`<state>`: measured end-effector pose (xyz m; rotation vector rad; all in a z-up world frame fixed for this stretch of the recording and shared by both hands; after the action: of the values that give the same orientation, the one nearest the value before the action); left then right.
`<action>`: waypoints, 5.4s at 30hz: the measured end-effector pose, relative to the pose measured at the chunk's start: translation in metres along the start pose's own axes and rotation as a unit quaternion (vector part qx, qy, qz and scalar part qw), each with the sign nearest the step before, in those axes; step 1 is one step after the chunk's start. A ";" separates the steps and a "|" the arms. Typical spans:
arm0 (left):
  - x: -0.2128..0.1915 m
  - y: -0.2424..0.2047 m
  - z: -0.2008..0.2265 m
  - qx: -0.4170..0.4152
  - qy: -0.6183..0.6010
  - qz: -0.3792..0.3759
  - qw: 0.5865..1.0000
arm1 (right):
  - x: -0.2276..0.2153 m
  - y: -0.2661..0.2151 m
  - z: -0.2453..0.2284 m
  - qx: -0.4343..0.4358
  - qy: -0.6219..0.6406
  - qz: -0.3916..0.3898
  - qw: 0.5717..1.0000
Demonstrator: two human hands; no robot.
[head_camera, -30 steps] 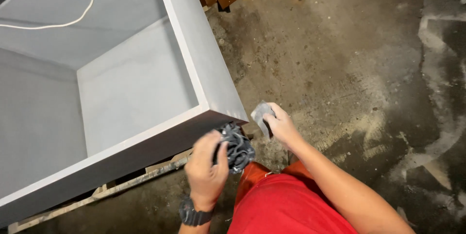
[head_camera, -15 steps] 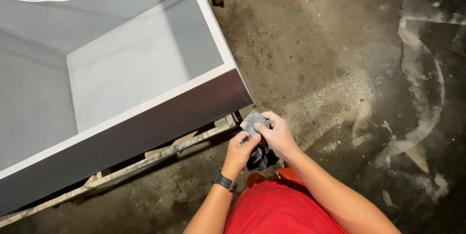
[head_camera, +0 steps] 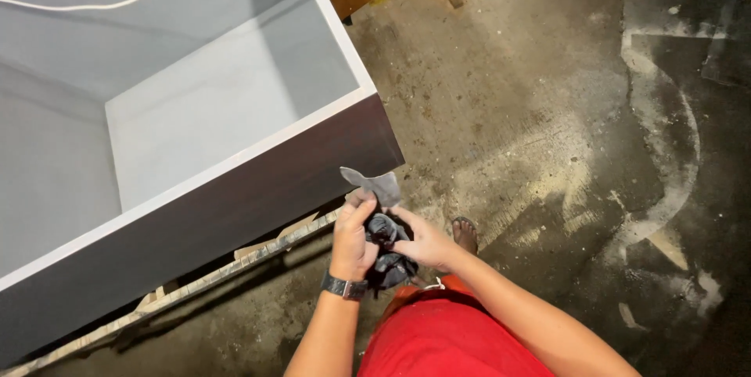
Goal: Sanding the edges and surfaces of a white cabinet frame using sandpaper and a sanding block.
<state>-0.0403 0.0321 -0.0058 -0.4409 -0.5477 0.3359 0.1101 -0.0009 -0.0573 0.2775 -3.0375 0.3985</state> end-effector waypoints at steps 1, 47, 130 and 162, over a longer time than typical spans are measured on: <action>-0.010 0.004 0.005 0.001 0.002 -0.003 1.000 | -0.003 0.000 -0.009 -0.003 0.001 0.002 1.000; 0.149 0.016 0.204 0.416 0.507 0.064 0.752 | -0.136 0.219 -0.092 -0.008 -0.019 0.209 0.978; 0.151 0.015 0.200 0.373 0.308 0.126 0.866 | -0.080 0.176 -0.219 -0.330 -0.027 0.130 0.934; 0.211 0.038 0.172 0.366 0.480 0.419 0.678 | -0.118 0.297 -0.181 -0.571 0.012 -0.057 0.819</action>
<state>0.0249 0.2056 0.1968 0.0045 0.8974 1.0705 0.1781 0.3489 0.0325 0.3242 -2.5941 -1.3576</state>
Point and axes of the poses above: each hand's wrist, its own y-axis towards the middle knuckle, its own x-axis out of the palm, z = x × y, the point moved 2 cm from there along y, towards the middle knuckle, and after that the axes turned 8 degrees about z, right-handed, at the moved point
